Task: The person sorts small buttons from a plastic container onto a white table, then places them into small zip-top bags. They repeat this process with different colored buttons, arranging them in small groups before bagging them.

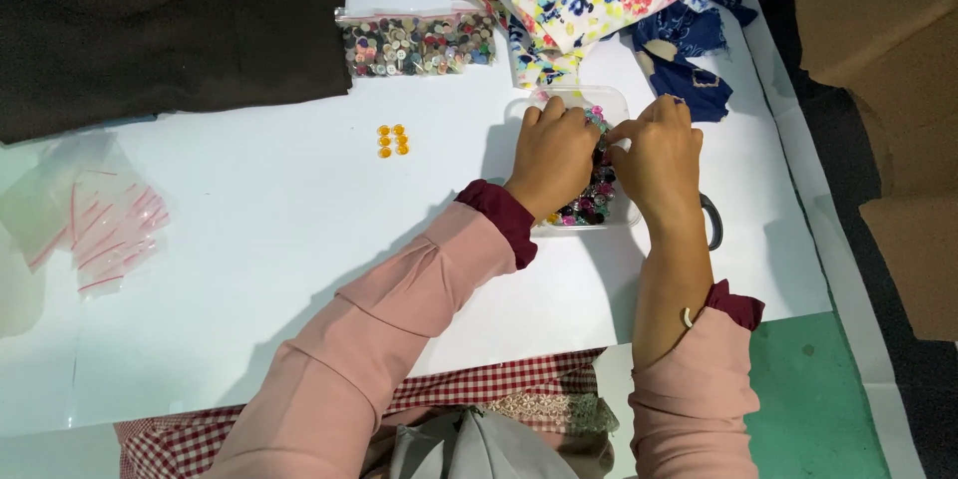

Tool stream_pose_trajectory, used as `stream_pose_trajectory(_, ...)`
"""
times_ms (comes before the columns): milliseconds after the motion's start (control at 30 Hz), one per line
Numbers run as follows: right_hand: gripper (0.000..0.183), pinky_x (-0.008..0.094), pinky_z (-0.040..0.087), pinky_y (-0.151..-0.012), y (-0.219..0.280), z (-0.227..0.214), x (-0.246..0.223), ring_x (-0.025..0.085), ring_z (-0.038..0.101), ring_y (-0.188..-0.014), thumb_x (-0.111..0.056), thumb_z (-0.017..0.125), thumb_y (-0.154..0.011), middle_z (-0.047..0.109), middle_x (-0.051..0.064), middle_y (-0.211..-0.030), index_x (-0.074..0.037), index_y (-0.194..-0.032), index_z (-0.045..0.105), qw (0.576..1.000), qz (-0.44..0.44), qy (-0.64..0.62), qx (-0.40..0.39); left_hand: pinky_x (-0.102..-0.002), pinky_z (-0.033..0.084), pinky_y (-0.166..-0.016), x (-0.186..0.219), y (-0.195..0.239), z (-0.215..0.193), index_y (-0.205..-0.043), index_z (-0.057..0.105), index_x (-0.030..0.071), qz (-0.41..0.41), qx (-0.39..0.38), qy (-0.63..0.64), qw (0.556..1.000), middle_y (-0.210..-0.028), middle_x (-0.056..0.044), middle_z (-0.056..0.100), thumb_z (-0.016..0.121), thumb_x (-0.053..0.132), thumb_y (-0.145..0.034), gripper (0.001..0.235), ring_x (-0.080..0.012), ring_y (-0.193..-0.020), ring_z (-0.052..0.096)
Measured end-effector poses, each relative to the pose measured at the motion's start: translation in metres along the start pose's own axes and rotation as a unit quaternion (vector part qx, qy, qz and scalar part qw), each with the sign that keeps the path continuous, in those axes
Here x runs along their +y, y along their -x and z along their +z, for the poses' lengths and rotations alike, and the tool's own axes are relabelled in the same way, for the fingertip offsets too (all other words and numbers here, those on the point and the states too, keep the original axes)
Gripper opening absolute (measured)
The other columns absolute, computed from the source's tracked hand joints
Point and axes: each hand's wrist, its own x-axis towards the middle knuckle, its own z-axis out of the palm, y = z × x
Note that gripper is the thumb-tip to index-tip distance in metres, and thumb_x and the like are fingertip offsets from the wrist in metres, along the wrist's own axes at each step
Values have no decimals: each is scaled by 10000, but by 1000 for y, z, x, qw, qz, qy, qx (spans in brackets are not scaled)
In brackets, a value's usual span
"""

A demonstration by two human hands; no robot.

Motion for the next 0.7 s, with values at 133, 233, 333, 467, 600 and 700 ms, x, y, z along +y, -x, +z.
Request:
stream_pose_trajectory(133, 142, 412, 460, -757, 0, -4, -4, 258, 529, -899, -64, 881, -766, 511, 66, -912, -151, -861, 821, 1000, 4, 3, -1, -368, 306, -714, -3, 1, 4, -746, 732, 76, -7, -5, 9, 1000, -701, -39, 500, 697, 43, -824, 91, -220, -823, 479)
stream_pose_trajectory(233, 141, 424, 464, -770, 1, 0, 0, 272, 535, -929, -50, 875, -766, 521, 70, -929, -154, -838, 814, 1000, 2, -9, 0, -365, 307, -725, -8, 1, 7, -723, 702, 77, -11, -15, 42, 999, -694, -25, 477, 697, 56, -859, 138, -233, -817, 474)
stream_pose_trajectory(333, 121, 418, 462, -774, 1, -1, -2, 267, 538, -936, -53, 863, -789, 527, 69, -936, -155, -827, 810, 1000, 8, -19, -2, -386, 330, -720, -14, 1, 11, -781, 702, 100, -23, -13, 54, 998, -672, -31, 484, 691, 83, -845, 67, -245, -803, 496)
stream_pose_trajectory(467, 130, 451, 483, -771, 3, 2, 1, 296, 548, -967, -59, 873, -789, 533, 78, -965, -159, -839, 805, 999, -3, -26, 28, -374, 346, -709, -15, 1, 6, -802, 695, 108, -31, -16, 80, 996, -644, -18, 494, 682, 112, -875, 75, -231, -774, 498)
stream_pose_trajectory(600, 163, 449, 472, -772, 5, -20, -13, 303, 536, -992, -69, 901, -745, 527, 80, -989, -158, -849, 812, 1000, 4, -19, 7, -381, 385, -717, -14, 1, 1, -912, 735, 108, -34, -30, 71, 996, -728, -42, 595, 679, 75, -887, 70, -237, -837, 528)
stream_pose_trajectory(700, 187, 468, 484, -796, 5, -14, -10, 294, 533, -1005, -65, 908, -722, 539, 88, -998, -156, -858, 818, 1000, 4, 2, -6, -389, 389, -725, -12, 0, -1, -924, 736, 128, -18, -39, 51, 998, -775, -42, 600, 700, 59, -848, 109, -243, -885, 521)
